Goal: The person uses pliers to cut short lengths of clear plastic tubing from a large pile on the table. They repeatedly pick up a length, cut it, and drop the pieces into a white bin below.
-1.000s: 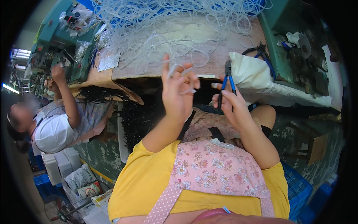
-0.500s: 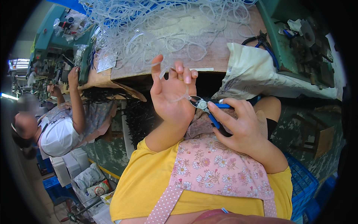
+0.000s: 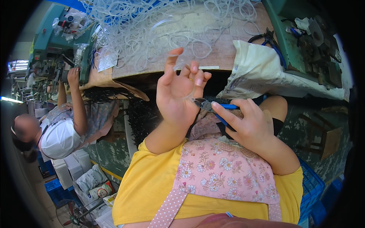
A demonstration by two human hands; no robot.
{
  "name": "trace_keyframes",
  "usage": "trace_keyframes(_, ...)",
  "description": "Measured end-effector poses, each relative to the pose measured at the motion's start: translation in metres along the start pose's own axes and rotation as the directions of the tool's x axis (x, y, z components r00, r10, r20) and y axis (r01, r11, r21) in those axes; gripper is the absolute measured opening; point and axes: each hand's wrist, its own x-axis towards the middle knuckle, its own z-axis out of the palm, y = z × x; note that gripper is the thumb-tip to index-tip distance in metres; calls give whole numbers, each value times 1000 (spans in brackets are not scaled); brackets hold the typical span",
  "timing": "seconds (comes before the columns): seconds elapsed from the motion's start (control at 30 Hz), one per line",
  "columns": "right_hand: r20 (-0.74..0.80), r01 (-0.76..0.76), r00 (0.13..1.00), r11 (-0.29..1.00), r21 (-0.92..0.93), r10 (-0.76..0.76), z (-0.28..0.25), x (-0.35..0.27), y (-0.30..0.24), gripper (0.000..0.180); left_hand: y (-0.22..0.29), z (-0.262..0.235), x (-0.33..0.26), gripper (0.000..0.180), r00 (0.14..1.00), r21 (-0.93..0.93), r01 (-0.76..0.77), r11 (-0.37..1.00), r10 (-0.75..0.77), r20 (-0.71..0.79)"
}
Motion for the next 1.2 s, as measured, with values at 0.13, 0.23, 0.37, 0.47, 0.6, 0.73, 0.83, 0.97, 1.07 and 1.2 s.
trace_keyframes(0.13,8,94,996,994,-64,-93,-5,1,13,78,6,-3,6,43,963,-48,268,962,-267,31)
trace_keyframes(0.23,-1,94,996,995,44,-94,-8,3,17,62,5,-8,10,43,932,-60,362,930,-360,36)
trace_keyframes(0.37,-18,-159,982,872,462,189,-12,0,10,64,1,-12,12,43,929,-95,368,925,-363,72)
trace_keyframes(0.47,20,-62,998,977,205,59,-17,-1,8,67,-1,-13,10,46,938,-91,346,934,-340,73)
trace_keyframes(0.6,89,-8,996,983,184,-9,-18,2,8,69,-1,-19,7,67,905,-24,405,914,-397,156)
trace_keyframes(0.73,292,-232,956,723,651,44,-25,-1,11,73,-8,-38,7,101,916,566,-311,764,82,392)
trace_keyframes(0.83,390,-386,920,83,919,-43,-26,-2,12,79,-24,-47,9,105,495,537,-831,-147,247,833)
trace_keyframes(0.97,376,-304,919,-391,869,120,-21,-1,7,86,-28,-37,5,54,850,545,-526,653,409,331)
trace_keyframes(1.07,166,-315,929,474,822,330,-19,2,2,73,-15,-23,9,53,974,99,-211,972,218,-62)
trace_keyframes(1.2,40,-112,994,969,221,105,-15,4,-7,67,-5,-9,12,53,981,22,-174,984,176,-85)
